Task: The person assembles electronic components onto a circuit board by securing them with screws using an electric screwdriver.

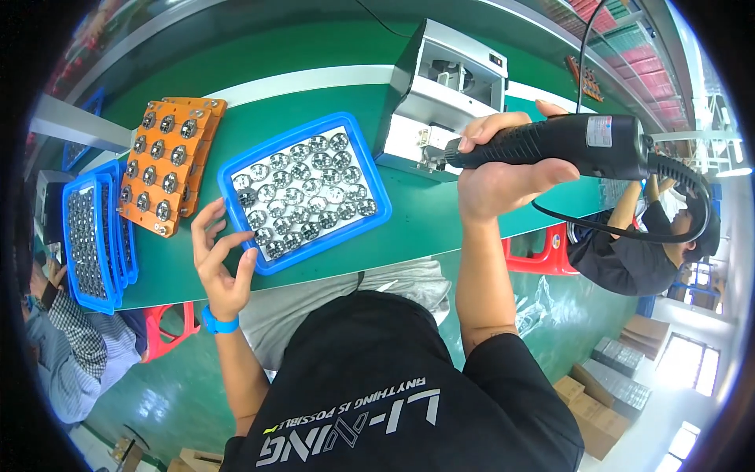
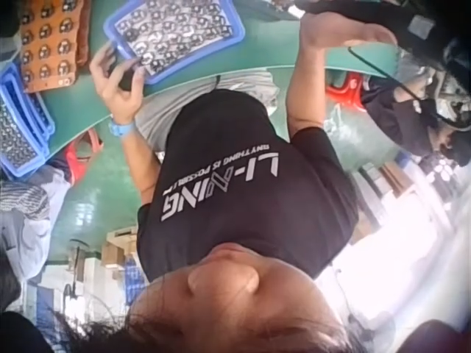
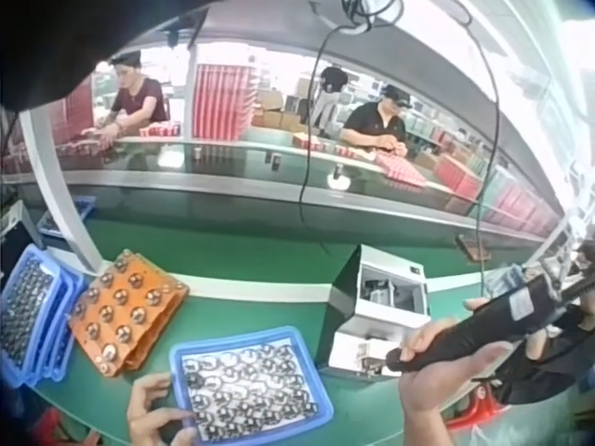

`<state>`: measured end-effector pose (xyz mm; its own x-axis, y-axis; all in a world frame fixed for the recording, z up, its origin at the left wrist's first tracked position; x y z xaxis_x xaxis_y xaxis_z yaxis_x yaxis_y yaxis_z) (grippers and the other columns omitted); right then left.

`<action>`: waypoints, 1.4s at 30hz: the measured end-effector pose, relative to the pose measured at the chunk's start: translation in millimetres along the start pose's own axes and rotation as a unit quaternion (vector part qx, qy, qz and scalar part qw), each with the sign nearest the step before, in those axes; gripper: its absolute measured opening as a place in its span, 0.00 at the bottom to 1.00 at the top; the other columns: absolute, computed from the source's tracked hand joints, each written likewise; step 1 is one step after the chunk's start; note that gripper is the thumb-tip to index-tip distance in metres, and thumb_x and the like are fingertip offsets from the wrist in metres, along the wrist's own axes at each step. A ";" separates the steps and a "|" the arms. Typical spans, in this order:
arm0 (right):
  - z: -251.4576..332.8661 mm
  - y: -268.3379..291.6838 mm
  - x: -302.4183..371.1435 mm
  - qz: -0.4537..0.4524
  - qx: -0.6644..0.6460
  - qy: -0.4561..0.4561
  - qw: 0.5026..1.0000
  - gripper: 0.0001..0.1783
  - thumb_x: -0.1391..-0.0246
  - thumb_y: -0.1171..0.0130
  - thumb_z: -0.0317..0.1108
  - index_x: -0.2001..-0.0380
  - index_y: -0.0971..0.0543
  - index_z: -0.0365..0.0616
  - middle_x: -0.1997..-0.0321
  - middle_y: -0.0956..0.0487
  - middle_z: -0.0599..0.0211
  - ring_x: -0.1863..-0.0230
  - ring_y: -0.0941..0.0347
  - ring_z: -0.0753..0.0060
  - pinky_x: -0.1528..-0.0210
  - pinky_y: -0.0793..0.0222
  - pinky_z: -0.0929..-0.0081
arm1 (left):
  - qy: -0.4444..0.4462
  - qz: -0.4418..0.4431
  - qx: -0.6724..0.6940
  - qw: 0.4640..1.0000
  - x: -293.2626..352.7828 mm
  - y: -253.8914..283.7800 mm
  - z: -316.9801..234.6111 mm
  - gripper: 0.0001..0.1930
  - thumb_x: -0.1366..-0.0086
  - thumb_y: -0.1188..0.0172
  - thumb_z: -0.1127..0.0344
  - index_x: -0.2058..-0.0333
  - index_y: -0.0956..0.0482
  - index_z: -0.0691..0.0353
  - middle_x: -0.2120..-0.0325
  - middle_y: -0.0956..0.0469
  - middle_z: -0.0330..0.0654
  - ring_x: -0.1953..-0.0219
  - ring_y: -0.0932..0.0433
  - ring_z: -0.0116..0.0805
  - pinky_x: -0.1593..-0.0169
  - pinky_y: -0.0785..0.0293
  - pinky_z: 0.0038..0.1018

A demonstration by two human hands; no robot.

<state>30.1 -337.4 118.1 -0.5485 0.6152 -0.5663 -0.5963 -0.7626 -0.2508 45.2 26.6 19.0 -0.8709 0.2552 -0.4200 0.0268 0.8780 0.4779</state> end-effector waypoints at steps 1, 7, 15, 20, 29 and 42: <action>-0.7 -2.7 0.3 0.002 -0.012 0.001 1.000 0.46 0.45 0.68 0.80 0.50 0.38 0.45 0.85 0.31 0.63 0.86 0.37 0.68 0.80 0.38 0.71 | -0.001 0.000 -0.001 1.000 -0.2 -0.2 0.2 0.09 0.50 0.33 0.68 0.69 0.16 0.63 0.44 0.30 0.57 0.45 0.29 0.54 0.46 0.32 0.44; -12.8 -16.7 2.4 0.047 0.035 -0.043 0.997 0.45 0.44 0.64 0.78 0.51 0.37 0.43 0.85 0.32 0.62 0.86 0.38 0.69 0.80 0.39 0.73 | 0.009 0.001 0.002 1.000 2.5 3.0 -1.3 0.10 0.52 0.36 0.71 0.68 0.16 0.63 0.44 0.30 0.56 0.45 0.29 0.54 0.45 0.32 0.43; -25.2 -66.5 77.3 0.083 -0.159 -0.216 0.960 0.49 0.50 0.66 0.84 0.48 0.36 0.49 0.86 0.33 0.65 0.88 0.39 0.68 0.80 0.40 0.70 | 0.019 0.013 0.057 0.998 1.9 4.0 8.9 0.19 0.62 0.47 0.72 0.67 0.16 0.64 0.43 0.32 0.58 0.43 0.31 0.55 0.42 0.34 0.43; -22.3 -145.7 134.3 0.184 -0.279 -0.198 0.922 0.54 0.58 0.68 0.89 0.47 0.39 0.51 0.84 0.30 0.62 0.88 0.38 0.67 0.80 0.35 0.69 | 0.007 0.023 0.002 1.000 2.9 4.1 5.8 0.17 0.60 0.49 0.73 0.69 0.17 0.65 0.43 0.32 0.59 0.44 0.32 0.57 0.43 0.34 0.44; -38.0 -179.9 170.3 0.237 -0.184 -0.265 0.917 0.55 0.59 0.63 0.88 0.50 0.41 0.46 0.83 0.29 0.61 0.86 0.35 0.67 0.80 0.34 0.72 | -0.004 0.007 -0.022 1.000 4.1 5.0 6.4 0.16 0.59 0.49 0.74 0.71 0.17 0.66 0.45 0.30 0.58 0.49 0.30 0.59 0.46 0.31 0.44; -42.2 -191.6 192.5 0.326 -0.184 -0.293 0.880 0.53 0.61 0.47 0.83 0.49 0.40 0.46 0.81 0.27 0.63 0.82 0.32 0.71 0.76 0.33 0.75 | -0.017 -0.001 -0.008 1.000 5.1 3.6 9.1 0.14 0.59 0.49 0.74 0.72 0.18 0.68 0.46 0.30 0.58 0.51 0.28 0.56 0.48 0.30 0.43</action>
<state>63.5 -81.3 24.0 -0.9759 -0.0627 -0.2090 0.1291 -0.9382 -0.3211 45.3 34.8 11.6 -0.8533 0.2684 -0.4471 0.0180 0.8720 0.4891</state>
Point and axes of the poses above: each hand's wrist, its own x-axis away from the middle knuckle, its own y-axis out of the back of the hand, z = x × y, the point moved 8 cm from there along -x, towards the middle knuckle
